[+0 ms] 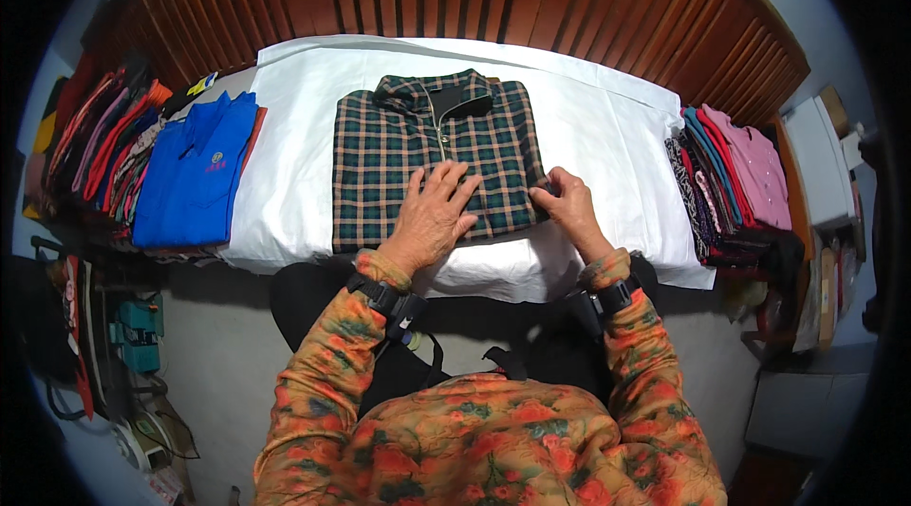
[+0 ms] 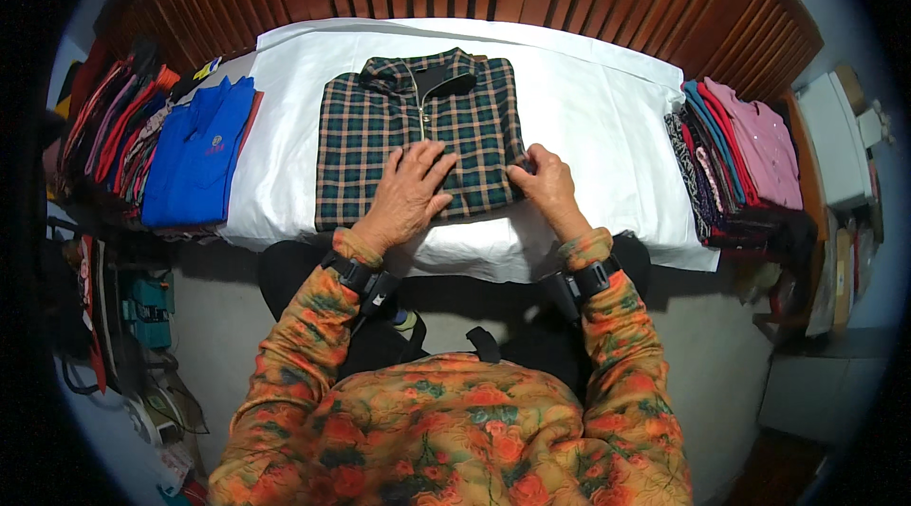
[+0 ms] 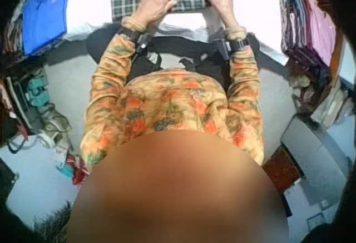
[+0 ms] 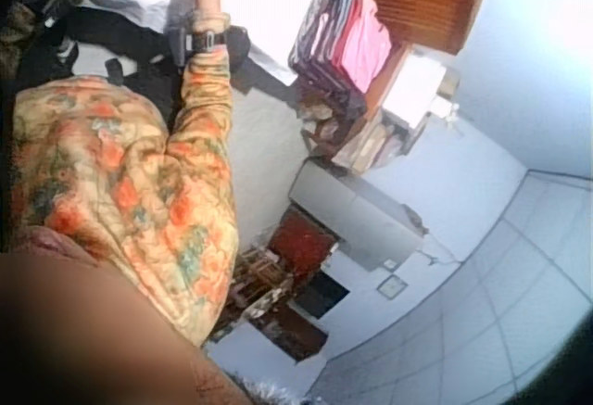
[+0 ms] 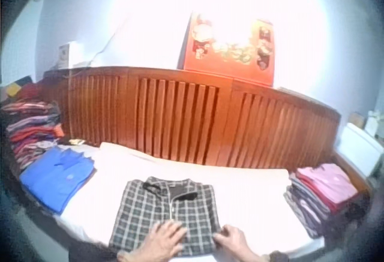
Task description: The person folds a plaid long-sleeve shirt on a white-covered surface. They smooth the fabric, fold each side inward, fold the sleeves, and then fold the shirt in half to create a compact rectangle.
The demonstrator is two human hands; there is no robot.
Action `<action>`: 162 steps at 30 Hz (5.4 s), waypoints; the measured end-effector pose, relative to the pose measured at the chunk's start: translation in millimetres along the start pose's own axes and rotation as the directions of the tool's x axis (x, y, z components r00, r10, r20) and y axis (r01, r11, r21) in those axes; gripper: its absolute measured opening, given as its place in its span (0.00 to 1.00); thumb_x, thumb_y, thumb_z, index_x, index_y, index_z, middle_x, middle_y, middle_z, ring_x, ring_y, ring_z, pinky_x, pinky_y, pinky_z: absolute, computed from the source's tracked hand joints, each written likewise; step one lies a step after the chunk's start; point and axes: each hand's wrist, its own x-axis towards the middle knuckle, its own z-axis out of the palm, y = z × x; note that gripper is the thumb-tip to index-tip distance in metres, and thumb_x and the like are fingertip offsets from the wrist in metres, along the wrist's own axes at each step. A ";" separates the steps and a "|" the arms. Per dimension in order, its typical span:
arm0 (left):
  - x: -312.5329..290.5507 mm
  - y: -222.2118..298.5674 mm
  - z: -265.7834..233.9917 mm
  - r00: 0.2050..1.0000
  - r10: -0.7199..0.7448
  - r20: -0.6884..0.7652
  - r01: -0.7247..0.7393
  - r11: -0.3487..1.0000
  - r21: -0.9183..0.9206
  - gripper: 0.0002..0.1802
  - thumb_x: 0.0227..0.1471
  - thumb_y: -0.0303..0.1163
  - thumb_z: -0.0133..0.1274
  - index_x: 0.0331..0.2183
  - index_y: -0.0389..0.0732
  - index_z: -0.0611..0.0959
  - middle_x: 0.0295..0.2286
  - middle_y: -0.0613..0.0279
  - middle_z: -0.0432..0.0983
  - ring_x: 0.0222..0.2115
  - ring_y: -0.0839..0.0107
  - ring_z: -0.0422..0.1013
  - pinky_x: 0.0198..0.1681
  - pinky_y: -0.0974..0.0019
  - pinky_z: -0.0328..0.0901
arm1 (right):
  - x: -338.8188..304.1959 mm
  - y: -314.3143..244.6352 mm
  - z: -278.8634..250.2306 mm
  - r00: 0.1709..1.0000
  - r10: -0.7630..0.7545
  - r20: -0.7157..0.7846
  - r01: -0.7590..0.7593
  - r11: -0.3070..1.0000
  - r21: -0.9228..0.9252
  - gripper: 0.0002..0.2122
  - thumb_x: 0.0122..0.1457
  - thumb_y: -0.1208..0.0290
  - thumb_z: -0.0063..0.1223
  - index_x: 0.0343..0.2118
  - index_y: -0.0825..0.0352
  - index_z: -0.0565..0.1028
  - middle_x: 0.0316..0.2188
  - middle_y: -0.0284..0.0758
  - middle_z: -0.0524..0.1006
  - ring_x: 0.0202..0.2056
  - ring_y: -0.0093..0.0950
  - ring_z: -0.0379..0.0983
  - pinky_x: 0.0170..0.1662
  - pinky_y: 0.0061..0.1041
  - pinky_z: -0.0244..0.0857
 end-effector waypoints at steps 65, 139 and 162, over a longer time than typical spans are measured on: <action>-25.7 -85.7 -18.3 0.776 -0.584 -0.237 0.624 0.766 0.155 0.36 0.60 0.45 0.53 0.63 0.39 0.63 0.65 0.47 0.52 0.66 0.50 0.49 0.65 0.41 0.44 | 23.5 2.4 55.5 0.932 -0.342 -0.125 0.286 0.900 -0.329 0.30 0.64 0.60 0.53 0.65 0.66 0.59 0.65 0.49 0.58 0.65 0.47 0.54 0.67 0.41 0.52; 43.2 -56.5 -26.6 0.941 -0.320 -0.107 0.329 0.940 0.091 0.17 0.51 0.29 0.57 0.43 0.35 0.76 0.42 0.47 0.71 0.45 0.47 0.67 0.46 0.49 0.64 | -15.4 10.2 19.9 0.933 -0.353 0.072 0.332 0.762 -0.556 0.32 0.62 0.47 0.52 0.61 0.67 0.66 0.61 0.44 0.65 0.63 0.44 0.57 0.66 0.60 0.39; 74.0 -112.3 20.7 0.863 -0.500 -0.073 0.501 0.827 0.254 0.36 0.60 0.54 0.50 0.58 0.36 0.70 0.59 0.51 0.62 0.62 0.53 0.54 0.64 0.36 0.42 | 71.1 -30.9 15.1 0.823 -0.553 0.129 0.557 0.741 -0.375 0.16 0.58 0.68 0.59 0.46 0.69 0.76 0.48 0.42 0.76 0.50 0.42 0.72 0.53 0.38 0.68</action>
